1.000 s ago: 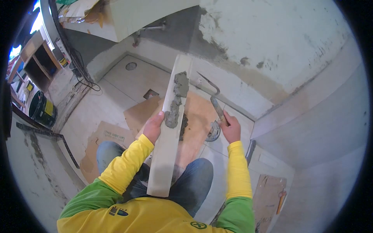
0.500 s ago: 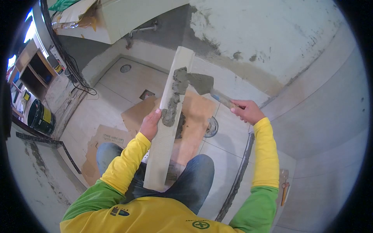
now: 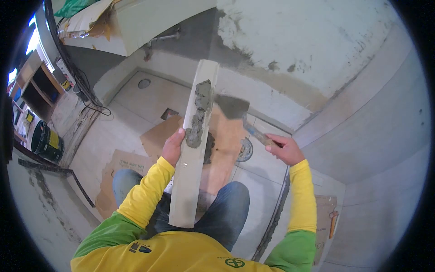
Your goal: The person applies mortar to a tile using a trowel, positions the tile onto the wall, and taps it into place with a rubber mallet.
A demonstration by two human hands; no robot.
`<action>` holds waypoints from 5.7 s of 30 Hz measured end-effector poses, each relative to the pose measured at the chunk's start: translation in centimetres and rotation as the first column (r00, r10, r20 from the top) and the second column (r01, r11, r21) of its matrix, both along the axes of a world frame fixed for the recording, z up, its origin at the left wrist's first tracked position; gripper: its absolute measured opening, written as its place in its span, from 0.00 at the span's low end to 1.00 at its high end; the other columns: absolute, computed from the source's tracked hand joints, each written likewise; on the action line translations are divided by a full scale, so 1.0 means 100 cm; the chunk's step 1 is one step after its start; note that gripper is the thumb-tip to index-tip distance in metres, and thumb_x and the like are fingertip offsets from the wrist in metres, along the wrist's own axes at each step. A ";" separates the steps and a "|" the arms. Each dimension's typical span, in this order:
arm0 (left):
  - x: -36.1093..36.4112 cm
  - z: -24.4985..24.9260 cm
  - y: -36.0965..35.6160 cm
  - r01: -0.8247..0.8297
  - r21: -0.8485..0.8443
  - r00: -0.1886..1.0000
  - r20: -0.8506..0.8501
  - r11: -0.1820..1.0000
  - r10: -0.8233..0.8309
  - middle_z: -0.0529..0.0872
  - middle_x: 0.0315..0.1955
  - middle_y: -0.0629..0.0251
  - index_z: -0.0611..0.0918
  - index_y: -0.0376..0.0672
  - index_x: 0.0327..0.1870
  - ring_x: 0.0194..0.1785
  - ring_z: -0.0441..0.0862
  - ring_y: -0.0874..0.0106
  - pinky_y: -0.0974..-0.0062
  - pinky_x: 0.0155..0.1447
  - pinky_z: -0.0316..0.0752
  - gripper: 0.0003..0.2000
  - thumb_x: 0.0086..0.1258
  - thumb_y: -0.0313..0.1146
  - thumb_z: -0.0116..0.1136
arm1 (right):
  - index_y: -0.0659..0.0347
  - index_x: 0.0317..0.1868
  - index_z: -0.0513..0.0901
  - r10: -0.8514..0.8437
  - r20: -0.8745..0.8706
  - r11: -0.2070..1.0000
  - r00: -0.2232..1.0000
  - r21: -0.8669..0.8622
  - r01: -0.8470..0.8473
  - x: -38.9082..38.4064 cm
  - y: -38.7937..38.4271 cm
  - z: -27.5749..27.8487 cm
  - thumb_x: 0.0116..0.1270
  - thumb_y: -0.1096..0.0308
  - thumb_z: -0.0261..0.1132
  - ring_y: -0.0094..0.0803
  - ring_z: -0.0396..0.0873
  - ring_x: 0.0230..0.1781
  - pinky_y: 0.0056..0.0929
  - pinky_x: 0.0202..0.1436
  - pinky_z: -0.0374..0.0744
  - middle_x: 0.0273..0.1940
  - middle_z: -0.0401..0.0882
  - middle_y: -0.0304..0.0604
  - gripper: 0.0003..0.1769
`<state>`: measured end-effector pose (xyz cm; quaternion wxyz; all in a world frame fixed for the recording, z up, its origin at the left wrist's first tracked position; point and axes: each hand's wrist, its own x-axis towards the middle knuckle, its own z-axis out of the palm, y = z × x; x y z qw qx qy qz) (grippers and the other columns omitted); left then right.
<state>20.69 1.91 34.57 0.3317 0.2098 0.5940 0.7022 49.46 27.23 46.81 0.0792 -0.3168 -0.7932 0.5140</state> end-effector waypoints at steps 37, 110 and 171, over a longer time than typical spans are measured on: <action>0.012 -0.019 0.013 -0.079 -0.058 0.989 -0.126 0.995 0.072 0.87 0.48 0.58 0.82 0.33 0.57 0.54 0.80 0.71 0.72 0.63 0.70 0.27 0.78 0.52 0.50 | 0.43 0.51 0.88 0.081 0.124 0.418 0.989 0.897 -0.146 -0.073 0.017 0.033 0.50 0.68 0.74 0.39 0.76 0.41 0.36 0.44 0.77 0.36 0.74 0.40 0.24; -0.001 -0.032 0.001 -0.175 -0.064 0.980 -0.108 0.983 0.167 0.85 0.42 0.44 0.82 0.30 0.48 0.49 0.81 0.53 0.62 0.55 0.71 0.25 0.81 0.49 0.43 | 0.53 0.63 0.81 -0.033 -0.391 0.844 0.920 0.482 0.236 -0.178 -0.031 -0.165 0.58 0.65 0.72 0.40 0.77 0.40 0.34 0.47 0.77 0.35 0.77 0.46 0.30; 0.003 0.024 -0.009 0.016 -0.148 0.971 -0.234 0.989 -0.051 0.86 0.51 0.58 0.80 0.33 0.58 0.57 0.79 0.70 0.73 0.64 0.69 0.27 0.79 0.52 0.47 | 0.46 0.62 0.82 -0.050 -0.300 0.480 0.953 0.829 0.287 -0.127 0.063 -0.102 0.57 0.66 0.73 0.45 0.76 0.41 0.38 0.49 0.78 0.40 0.76 0.48 0.30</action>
